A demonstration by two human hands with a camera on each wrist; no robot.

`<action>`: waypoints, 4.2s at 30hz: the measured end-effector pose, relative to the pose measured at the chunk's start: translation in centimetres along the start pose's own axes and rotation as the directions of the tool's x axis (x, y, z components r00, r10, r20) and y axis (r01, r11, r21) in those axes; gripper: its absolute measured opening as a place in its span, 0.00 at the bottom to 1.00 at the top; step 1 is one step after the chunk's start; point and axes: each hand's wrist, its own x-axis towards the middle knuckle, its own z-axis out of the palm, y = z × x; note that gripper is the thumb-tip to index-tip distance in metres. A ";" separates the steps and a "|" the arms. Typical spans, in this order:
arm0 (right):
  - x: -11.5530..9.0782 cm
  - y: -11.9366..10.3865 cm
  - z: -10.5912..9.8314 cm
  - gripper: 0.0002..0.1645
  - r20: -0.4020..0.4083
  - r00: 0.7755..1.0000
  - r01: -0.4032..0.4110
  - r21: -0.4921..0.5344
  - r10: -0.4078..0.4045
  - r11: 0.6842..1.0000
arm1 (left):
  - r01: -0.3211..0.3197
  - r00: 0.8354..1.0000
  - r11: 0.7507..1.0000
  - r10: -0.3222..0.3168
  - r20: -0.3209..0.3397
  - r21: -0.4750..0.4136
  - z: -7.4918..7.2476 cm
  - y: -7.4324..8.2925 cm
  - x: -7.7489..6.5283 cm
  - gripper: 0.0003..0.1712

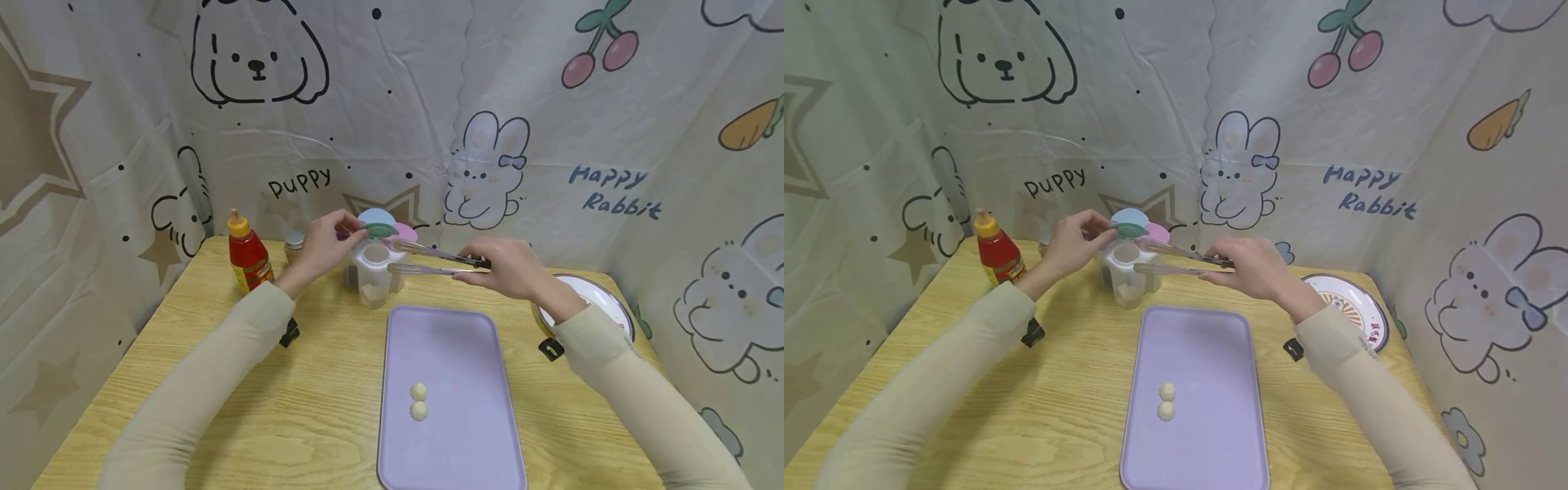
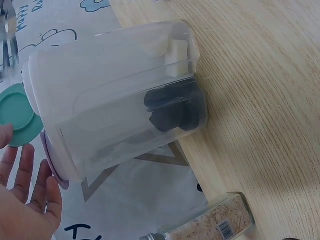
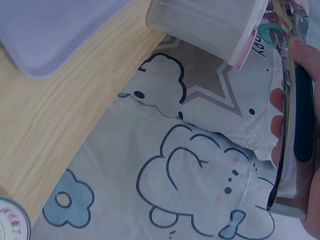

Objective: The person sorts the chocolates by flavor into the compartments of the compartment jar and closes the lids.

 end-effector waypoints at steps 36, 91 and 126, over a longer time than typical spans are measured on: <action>-15.5 -4.3 5.7 0.13 0.007 0.995 0.093 0.171 -0.095 0.981 | -0.002 1.000 1.000 0.002 -0.004 -0.005 0.1 -0.1 -0.3 0.12; -7.0 -1.6 2.6 0.08 -0.111 0.987 0.121 0.065 -0.113 0.990 | 0.021 1.000 1.000 -0.021 -0.005 -0.023 0.1 0.1 -0.3 0.13; 3.5 -0.8 1.7 0.16 -0.013 1.000 0.000 0.060 0.001 0.998 | -0.011 1.000 1.000 0.011 -0.003 -0.017 0.1 0.1 -0.5 0.12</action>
